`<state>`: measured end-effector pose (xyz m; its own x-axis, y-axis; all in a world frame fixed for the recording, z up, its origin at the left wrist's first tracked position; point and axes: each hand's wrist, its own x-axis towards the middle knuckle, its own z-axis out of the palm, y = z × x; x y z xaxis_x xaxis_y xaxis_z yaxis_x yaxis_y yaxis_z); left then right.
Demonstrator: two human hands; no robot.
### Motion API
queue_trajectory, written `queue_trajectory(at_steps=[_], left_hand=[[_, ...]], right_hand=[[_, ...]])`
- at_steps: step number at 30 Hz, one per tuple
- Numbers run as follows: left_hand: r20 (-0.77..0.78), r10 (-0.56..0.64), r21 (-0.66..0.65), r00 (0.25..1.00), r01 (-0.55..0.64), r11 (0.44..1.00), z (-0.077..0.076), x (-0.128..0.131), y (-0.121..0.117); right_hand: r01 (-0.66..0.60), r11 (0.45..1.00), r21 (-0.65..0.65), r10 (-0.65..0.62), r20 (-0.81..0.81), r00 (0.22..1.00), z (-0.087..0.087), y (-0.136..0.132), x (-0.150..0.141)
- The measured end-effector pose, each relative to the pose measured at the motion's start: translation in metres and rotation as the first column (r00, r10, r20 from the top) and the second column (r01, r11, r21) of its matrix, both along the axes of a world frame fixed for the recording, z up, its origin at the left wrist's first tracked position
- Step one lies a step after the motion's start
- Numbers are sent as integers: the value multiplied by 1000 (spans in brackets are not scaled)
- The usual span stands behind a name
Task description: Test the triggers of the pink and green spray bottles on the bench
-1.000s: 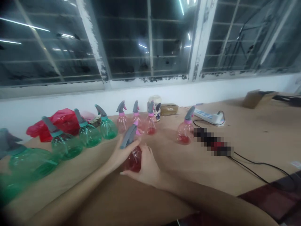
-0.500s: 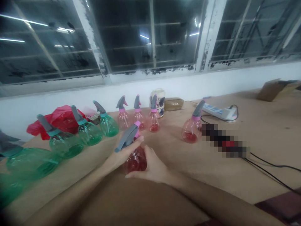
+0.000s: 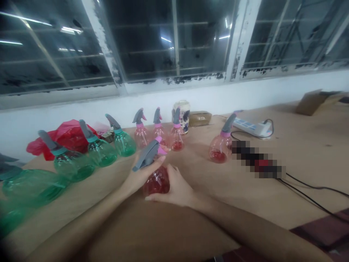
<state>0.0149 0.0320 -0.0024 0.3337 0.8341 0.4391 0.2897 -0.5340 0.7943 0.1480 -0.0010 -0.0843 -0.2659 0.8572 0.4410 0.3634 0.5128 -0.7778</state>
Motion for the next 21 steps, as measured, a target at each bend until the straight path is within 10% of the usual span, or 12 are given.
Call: queue_trajectory(at_steps=[21], left_hand=[[-44,-80,-57,996,77,995,6,-1,1]], right_hand=[[-39,998,48,36,52,998,3,2,3]])
